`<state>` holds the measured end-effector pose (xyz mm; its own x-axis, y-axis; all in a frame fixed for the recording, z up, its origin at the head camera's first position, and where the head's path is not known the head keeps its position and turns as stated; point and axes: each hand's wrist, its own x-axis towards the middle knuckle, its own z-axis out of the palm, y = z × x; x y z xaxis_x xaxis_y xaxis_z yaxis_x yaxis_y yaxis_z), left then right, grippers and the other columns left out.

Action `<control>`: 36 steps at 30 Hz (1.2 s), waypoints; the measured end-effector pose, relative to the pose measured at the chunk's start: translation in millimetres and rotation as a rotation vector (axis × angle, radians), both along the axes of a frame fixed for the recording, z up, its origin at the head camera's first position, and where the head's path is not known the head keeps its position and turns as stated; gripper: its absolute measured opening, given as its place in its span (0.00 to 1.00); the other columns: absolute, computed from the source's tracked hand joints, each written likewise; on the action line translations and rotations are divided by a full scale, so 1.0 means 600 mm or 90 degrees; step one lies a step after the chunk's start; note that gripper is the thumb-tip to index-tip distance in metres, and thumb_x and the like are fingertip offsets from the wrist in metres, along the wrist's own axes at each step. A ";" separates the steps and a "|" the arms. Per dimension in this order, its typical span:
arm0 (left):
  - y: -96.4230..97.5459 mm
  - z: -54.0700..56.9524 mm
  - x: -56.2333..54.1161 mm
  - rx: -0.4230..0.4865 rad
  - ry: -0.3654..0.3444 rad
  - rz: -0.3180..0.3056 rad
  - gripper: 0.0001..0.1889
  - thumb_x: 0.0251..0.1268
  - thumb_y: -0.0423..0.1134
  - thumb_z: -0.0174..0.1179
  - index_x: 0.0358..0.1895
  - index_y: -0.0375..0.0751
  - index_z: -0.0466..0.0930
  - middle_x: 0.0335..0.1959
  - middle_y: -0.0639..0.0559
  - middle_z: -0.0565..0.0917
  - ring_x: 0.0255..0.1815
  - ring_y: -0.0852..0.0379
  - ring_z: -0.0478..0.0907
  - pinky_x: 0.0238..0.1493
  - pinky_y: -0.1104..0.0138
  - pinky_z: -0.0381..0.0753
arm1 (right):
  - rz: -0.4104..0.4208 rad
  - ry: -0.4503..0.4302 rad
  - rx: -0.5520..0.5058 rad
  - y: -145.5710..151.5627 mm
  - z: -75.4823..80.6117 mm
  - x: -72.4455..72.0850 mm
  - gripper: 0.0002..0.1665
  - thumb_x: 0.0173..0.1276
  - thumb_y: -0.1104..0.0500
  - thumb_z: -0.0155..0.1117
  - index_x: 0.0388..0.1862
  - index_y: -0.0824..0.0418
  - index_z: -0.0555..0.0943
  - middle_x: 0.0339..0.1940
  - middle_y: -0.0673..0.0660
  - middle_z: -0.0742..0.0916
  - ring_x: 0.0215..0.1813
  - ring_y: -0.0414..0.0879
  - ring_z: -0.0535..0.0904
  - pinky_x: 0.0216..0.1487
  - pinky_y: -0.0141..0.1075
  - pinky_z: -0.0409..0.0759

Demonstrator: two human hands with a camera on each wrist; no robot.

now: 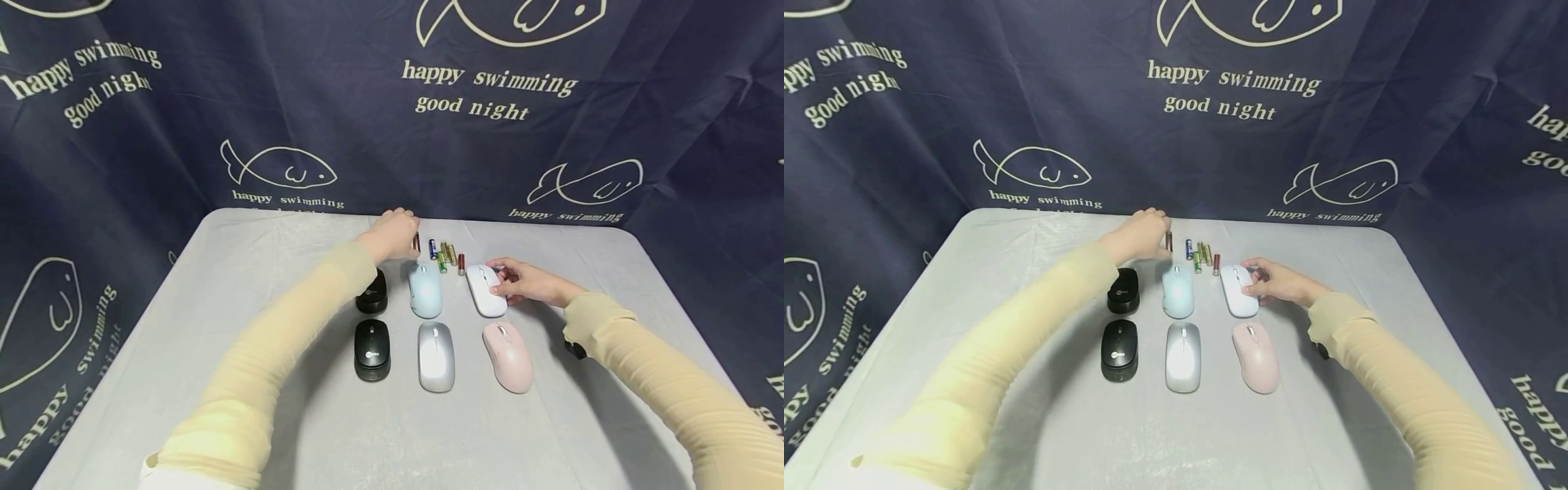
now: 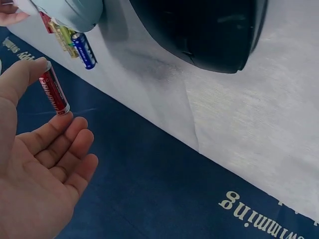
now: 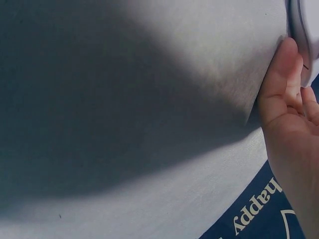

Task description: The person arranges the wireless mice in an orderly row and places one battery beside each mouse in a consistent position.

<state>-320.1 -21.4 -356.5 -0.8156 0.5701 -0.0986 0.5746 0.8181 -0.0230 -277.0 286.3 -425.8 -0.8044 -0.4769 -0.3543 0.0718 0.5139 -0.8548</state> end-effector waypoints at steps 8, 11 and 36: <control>-0.018 0.000 0.020 0.022 0.021 -0.038 0.31 0.53 0.56 0.63 0.54 0.36 0.75 0.49 0.47 0.78 0.49 0.49 0.71 0.53 0.60 0.72 | 0.000 0.001 0.005 0.000 -0.001 0.000 0.39 0.64 0.64 0.63 0.69 0.68 0.56 0.42 0.61 0.70 0.37 0.41 0.72 0.36 0.38 0.82; -0.025 -0.001 0.030 0.027 0.028 -0.043 0.30 0.52 0.57 0.64 0.52 0.37 0.76 0.49 0.47 0.79 0.51 0.49 0.72 0.57 0.59 0.71 | 0.000 0.001 0.005 0.000 -0.001 0.000 0.39 0.64 0.64 0.63 0.69 0.68 0.56 0.42 0.60 0.70 0.37 0.41 0.72 0.36 0.38 0.82; -0.065 -0.062 0.082 0.075 0.012 -0.074 0.25 0.50 0.57 0.65 0.42 0.40 0.78 0.39 0.51 0.79 0.42 0.52 0.71 0.49 0.60 0.73 | -0.002 0.012 0.005 0.001 -0.002 0.001 0.39 0.64 0.63 0.63 0.69 0.68 0.56 0.42 0.60 0.70 0.37 0.40 0.73 0.36 0.38 0.82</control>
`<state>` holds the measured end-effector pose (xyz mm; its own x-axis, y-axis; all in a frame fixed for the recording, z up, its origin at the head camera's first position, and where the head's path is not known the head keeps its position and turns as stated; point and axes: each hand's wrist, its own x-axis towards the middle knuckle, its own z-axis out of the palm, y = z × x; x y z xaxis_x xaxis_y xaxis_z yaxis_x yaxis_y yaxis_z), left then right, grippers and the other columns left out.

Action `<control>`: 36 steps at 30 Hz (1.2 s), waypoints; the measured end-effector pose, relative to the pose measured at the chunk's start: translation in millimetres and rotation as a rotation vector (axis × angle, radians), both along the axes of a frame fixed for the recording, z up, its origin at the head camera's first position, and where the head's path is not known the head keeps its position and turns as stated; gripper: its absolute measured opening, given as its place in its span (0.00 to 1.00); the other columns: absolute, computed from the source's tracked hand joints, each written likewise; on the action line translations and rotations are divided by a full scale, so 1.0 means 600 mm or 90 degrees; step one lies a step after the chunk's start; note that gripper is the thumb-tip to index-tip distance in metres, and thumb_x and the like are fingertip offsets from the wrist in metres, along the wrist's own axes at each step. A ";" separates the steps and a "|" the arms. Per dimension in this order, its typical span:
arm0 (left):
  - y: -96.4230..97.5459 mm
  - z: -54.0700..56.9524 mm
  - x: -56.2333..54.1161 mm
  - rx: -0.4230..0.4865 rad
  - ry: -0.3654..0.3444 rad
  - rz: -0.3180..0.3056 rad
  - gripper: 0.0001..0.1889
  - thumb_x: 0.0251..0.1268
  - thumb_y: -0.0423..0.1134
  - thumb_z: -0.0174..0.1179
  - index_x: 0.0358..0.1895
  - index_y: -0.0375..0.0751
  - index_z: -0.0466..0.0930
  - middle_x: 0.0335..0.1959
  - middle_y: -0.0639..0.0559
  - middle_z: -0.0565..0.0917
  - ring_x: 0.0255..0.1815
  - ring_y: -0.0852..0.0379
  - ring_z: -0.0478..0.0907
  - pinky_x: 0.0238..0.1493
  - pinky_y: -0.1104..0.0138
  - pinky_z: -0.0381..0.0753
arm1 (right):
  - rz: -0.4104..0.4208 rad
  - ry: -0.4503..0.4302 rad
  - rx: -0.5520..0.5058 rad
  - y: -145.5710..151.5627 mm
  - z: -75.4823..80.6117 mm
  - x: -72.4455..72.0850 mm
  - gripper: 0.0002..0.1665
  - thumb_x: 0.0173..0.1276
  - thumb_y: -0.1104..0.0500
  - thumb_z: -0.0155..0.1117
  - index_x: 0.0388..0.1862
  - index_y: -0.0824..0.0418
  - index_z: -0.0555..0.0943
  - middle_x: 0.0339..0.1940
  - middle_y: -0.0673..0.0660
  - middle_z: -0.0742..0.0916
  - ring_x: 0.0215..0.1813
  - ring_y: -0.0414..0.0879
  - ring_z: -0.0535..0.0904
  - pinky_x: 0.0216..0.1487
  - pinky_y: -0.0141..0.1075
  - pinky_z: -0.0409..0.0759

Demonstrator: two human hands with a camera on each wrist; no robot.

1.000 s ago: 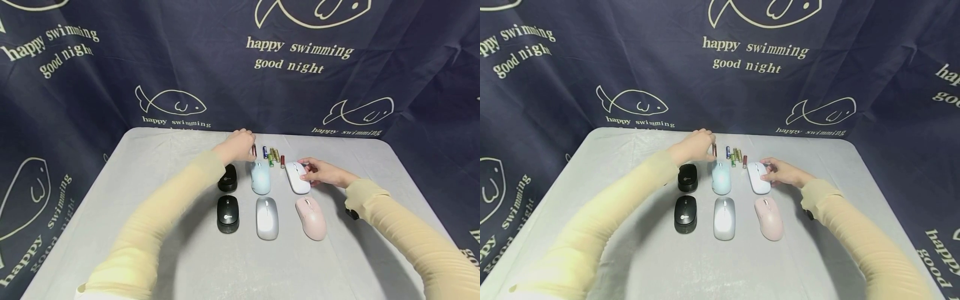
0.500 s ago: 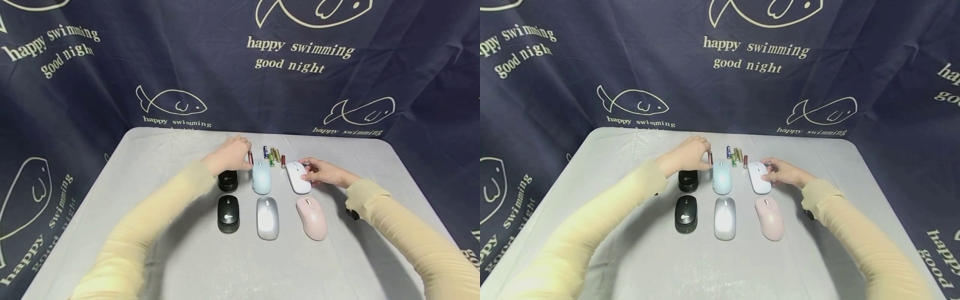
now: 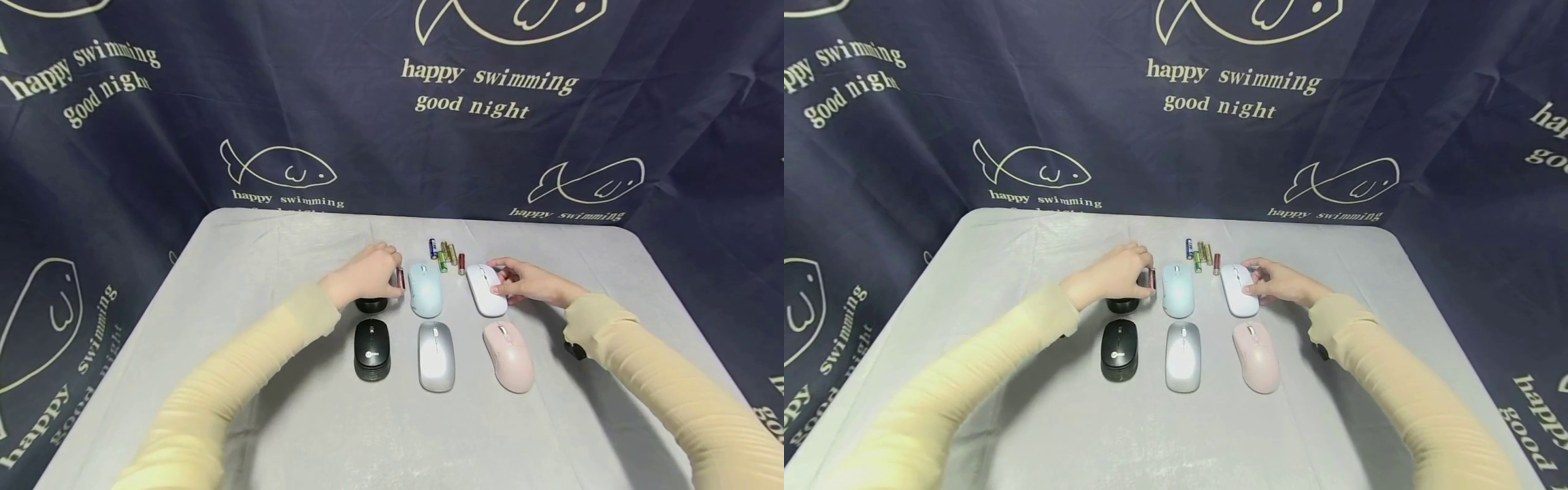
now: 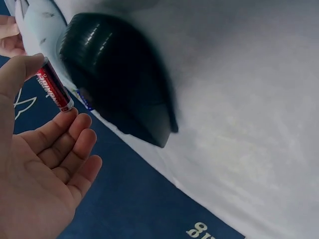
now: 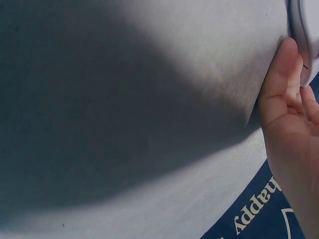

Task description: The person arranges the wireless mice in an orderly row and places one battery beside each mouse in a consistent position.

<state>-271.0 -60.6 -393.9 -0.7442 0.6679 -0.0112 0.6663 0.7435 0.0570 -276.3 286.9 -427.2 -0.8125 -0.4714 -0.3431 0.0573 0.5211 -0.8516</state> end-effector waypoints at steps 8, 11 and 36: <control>0.000 -0.015 0.001 0.002 -0.011 0.002 0.27 0.50 0.58 0.66 0.45 0.38 0.79 0.41 0.50 0.79 0.43 0.52 0.71 0.52 0.60 0.73 | -0.005 0.001 -0.003 0.000 0.000 0.000 0.40 0.64 0.63 0.64 0.69 0.68 0.56 0.42 0.60 0.70 0.37 0.40 0.72 0.36 0.38 0.82; 0.000 -0.020 0.000 -0.008 -0.013 0.004 0.28 0.50 0.58 0.65 0.46 0.38 0.79 0.41 0.50 0.79 0.43 0.52 0.71 0.52 0.60 0.73 | -0.006 0.000 -0.004 0.000 -0.002 -0.001 0.39 0.63 0.64 0.64 0.69 0.69 0.56 0.42 0.60 0.70 0.37 0.41 0.73 0.36 0.38 0.82; 0.001 -0.033 0.000 -0.049 -0.043 0.021 0.27 0.52 0.58 0.64 0.46 0.39 0.79 0.42 0.50 0.79 0.43 0.53 0.70 0.51 0.61 0.73 | -0.005 0.002 -0.006 0.000 -0.003 -0.001 0.39 0.64 0.64 0.63 0.69 0.68 0.56 0.42 0.61 0.70 0.37 0.41 0.73 0.36 0.38 0.82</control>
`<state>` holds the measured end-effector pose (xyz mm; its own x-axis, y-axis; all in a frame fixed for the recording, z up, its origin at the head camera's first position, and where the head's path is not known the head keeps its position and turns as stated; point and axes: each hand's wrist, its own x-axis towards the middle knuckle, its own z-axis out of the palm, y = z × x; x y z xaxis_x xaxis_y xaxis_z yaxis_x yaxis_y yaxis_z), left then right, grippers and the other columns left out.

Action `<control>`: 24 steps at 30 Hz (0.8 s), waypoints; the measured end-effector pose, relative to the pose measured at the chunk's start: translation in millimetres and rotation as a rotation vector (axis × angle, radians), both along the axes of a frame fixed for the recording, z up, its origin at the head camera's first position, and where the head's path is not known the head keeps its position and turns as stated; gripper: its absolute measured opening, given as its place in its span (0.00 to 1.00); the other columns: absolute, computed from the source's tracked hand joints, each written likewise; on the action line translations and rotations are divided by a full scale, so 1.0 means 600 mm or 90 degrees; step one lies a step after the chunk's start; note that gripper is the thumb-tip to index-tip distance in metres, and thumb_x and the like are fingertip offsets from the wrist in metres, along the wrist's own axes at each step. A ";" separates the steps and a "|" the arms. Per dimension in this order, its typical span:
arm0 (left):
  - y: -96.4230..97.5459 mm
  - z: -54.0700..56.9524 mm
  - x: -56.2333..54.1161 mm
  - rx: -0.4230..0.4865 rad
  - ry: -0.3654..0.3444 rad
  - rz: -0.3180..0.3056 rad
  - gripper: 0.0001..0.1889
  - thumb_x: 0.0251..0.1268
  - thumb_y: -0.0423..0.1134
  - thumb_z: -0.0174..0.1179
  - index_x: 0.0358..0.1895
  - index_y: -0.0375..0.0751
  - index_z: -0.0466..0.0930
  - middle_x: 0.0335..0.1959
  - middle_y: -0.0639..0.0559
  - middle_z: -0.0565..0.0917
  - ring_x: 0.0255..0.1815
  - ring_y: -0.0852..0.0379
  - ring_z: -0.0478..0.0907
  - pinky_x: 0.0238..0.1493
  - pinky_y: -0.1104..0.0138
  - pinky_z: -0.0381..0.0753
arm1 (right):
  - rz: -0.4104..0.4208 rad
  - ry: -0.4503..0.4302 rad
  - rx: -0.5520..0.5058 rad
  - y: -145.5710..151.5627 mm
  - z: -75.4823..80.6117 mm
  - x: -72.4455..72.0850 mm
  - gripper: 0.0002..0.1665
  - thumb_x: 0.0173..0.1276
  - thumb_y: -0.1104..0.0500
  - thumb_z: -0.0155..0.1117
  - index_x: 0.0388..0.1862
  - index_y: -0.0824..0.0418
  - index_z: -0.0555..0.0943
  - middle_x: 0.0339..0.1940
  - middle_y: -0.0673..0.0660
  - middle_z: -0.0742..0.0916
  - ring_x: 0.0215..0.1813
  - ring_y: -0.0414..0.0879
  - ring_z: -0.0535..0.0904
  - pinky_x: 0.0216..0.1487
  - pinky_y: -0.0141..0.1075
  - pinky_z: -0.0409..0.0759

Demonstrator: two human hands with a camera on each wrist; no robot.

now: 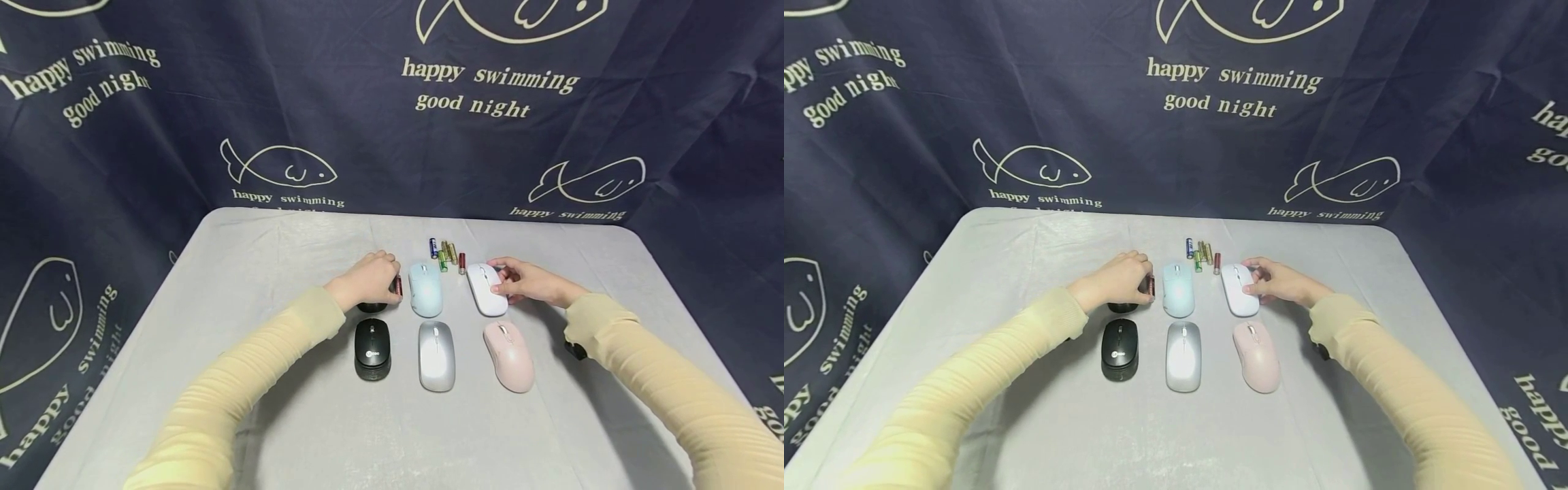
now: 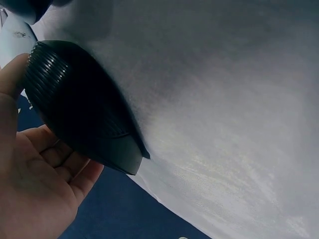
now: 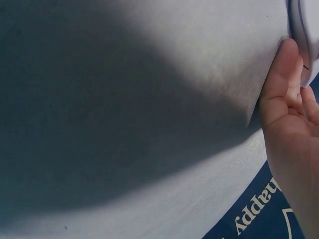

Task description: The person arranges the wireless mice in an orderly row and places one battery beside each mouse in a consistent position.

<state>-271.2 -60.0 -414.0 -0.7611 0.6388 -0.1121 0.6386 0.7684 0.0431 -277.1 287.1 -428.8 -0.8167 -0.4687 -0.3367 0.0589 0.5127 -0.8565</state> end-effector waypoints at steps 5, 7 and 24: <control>0.001 -0.004 -0.002 -0.002 0.000 0.004 0.27 0.52 0.58 0.64 0.46 0.40 0.78 0.41 0.51 0.78 0.42 0.54 0.70 0.50 0.62 0.72 | -0.002 0.002 0.000 0.000 0.000 0.000 0.39 0.63 0.63 0.64 0.69 0.68 0.57 0.42 0.61 0.71 0.37 0.41 0.73 0.36 0.38 0.82; 0.000 -0.005 -0.003 -0.002 0.004 0.003 0.27 0.51 0.59 0.64 0.45 0.40 0.79 0.40 0.51 0.78 0.42 0.54 0.70 0.49 0.62 0.72 | -0.002 0.001 -0.001 0.000 0.000 -0.001 0.39 0.63 0.63 0.64 0.69 0.68 0.57 0.42 0.61 0.71 0.37 0.41 0.73 0.36 0.38 0.82; 0.003 0.029 -0.011 0.013 0.008 -0.014 0.26 0.52 0.58 0.65 0.44 0.38 0.79 0.43 0.49 0.79 0.45 0.51 0.71 0.51 0.60 0.73 | 0.004 0.007 0.001 0.000 0.001 0.002 0.39 0.64 0.63 0.64 0.69 0.68 0.56 0.41 0.60 0.71 0.36 0.41 0.74 0.36 0.39 0.82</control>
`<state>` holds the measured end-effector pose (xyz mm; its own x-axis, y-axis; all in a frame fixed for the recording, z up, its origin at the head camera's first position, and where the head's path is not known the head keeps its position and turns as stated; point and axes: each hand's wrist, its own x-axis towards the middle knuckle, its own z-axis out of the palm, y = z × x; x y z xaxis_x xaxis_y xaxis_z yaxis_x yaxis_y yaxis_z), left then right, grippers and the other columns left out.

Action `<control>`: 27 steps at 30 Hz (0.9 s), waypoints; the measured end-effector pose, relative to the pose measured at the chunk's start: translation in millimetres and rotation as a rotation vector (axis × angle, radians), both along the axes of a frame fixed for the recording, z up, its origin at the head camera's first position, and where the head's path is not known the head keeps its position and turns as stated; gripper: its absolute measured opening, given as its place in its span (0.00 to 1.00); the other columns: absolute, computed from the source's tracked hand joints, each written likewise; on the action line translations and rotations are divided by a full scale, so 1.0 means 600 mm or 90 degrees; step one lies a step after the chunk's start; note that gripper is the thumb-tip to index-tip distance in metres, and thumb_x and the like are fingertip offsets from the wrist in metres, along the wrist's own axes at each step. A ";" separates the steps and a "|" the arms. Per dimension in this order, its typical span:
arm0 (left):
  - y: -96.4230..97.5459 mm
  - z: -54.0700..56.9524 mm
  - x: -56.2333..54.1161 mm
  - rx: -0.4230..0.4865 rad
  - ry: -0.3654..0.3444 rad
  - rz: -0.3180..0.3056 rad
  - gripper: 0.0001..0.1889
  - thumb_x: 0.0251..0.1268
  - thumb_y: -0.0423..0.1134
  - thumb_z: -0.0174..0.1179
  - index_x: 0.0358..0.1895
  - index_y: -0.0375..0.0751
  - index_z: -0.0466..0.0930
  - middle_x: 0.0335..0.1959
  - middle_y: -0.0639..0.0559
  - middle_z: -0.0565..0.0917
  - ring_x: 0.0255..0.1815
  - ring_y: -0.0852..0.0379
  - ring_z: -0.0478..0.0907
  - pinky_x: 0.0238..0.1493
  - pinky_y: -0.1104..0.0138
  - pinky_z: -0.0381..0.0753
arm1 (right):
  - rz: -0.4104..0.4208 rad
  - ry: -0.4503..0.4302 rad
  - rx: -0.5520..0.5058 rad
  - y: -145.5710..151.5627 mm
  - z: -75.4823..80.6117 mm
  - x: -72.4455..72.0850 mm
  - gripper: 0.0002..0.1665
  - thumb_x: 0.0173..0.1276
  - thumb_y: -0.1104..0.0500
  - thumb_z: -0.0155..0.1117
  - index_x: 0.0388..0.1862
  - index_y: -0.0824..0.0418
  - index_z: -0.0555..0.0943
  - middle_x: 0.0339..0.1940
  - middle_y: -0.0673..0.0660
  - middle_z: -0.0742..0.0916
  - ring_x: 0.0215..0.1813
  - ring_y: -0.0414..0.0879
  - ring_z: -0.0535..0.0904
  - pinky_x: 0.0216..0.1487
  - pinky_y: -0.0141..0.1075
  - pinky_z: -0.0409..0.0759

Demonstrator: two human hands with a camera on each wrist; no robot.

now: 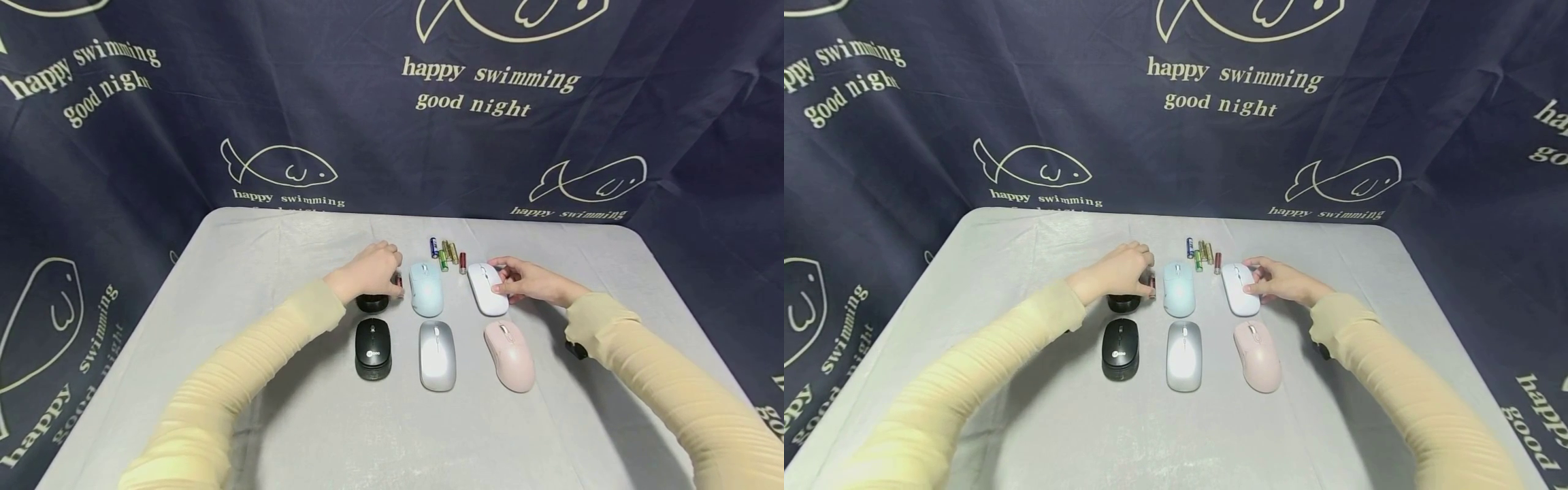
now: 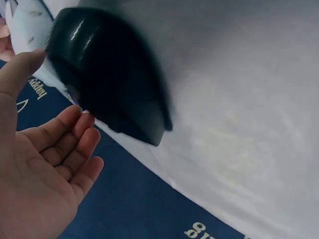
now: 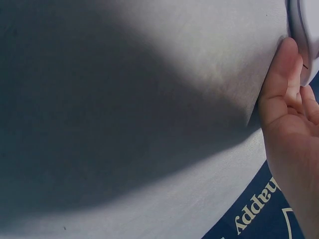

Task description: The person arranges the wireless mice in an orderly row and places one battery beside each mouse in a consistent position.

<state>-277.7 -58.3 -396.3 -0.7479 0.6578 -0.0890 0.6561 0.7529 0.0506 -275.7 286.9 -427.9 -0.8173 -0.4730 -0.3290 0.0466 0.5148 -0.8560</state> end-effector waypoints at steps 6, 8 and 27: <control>0.006 0.016 -0.011 0.005 0.028 -0.003 0.23 0.56 0.54 0.63 0.44 0.37 0.79 0.42 0.47 0.79 0.44 0.49 0.72 0.50 0.59 0.73 | -0.001 -0.002 0.002 -0.001 0.002 0.000 0.40 0.64 0.63 0.64 0.70 0.68 0.56 0.41 0.60 0.71 0.36 0.40 0.74 0.37 0.39 0.82; 0.010 0.020 -0.015 0.003 0.030 -0.002 0.23 0.56 0.54 0.62 0.45 0.36 0.79 0.43 0.47 0.79 0.45 0.49 0.72 0.51 0.59 0.73 | 0.000 -0.001 0.003 -0.001 0.001 0.000 0.40 0.64 0.63 0.64 0.70 0.68 0.56 0.41 0.60 0.71 0.36 0.40 0.74 0.37 0.40 0.82; 0.065 0.044 -0.051 0.015 0.019 0.040 0.27 0.60 0.54 0.60 0.55 0.37 0.76 0.54 0.46 0.77 0.57 0.49 0.70 0.65 0.60 0.65 | 0.000 0.000 0.000 0.000 -0.003 -0.001 0.41 0.63 0.62 0.64 0.70 0.69 0.55 0.42 0.60 0.71 0.37 0.41 0.73 0.37 0.40 0.82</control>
